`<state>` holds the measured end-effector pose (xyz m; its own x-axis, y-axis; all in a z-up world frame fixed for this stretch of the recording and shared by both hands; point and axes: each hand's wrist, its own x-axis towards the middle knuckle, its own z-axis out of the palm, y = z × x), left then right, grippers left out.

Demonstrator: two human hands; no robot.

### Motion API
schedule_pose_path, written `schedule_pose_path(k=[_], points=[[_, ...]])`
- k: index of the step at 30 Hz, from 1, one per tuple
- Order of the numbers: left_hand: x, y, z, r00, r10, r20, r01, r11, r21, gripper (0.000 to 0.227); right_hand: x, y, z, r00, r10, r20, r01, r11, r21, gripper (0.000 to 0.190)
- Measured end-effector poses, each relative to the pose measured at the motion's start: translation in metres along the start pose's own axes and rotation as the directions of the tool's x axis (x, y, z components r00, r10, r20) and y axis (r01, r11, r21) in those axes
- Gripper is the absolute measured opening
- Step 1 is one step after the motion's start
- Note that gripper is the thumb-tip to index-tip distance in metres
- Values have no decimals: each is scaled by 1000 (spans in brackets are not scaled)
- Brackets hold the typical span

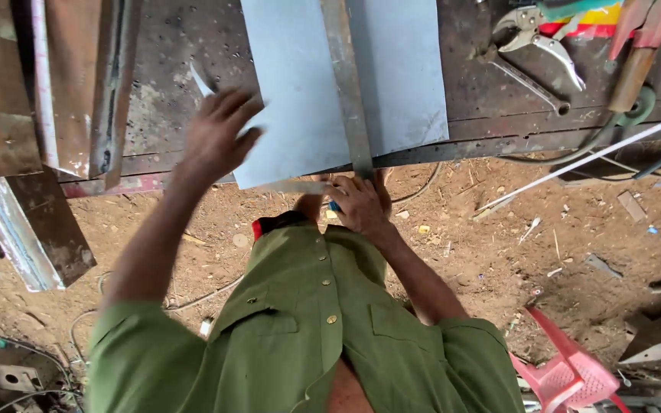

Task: The person measures and marks a rectangular metal sheet using a tape measure, a square ruler, and a blue marker. They draw straight lines and a curved cutout on the sheet's surface.

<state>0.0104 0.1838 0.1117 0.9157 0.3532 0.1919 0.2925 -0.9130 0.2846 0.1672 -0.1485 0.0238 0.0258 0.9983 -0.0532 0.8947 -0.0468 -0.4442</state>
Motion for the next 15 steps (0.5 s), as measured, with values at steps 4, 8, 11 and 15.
schedule_pose_path(k=[4, 8, 11, 15], points=[[111, 57, 103, 962, -245, 122, 251, 967, -37, 65, -28, -8, 5, 824, 418, -381, -208, 850, 483, 36], [139, 70, 177, 871, -491, 20, 490, 864, -112, 55, -40, -1, 23, 525, 850, -30, -521, 350, 779, 60], [131, 66, 182, 871, -492, -6, 485, 860, -158, 60, -43, 21, 24, 591, 805, -51, -470, 395, 789, 39], [133, 66, 181, 867, -498, -10, 408, 722, -560, 83, -50, 19, 1, 532, 834, 146, -550, 209, 808, 23]])
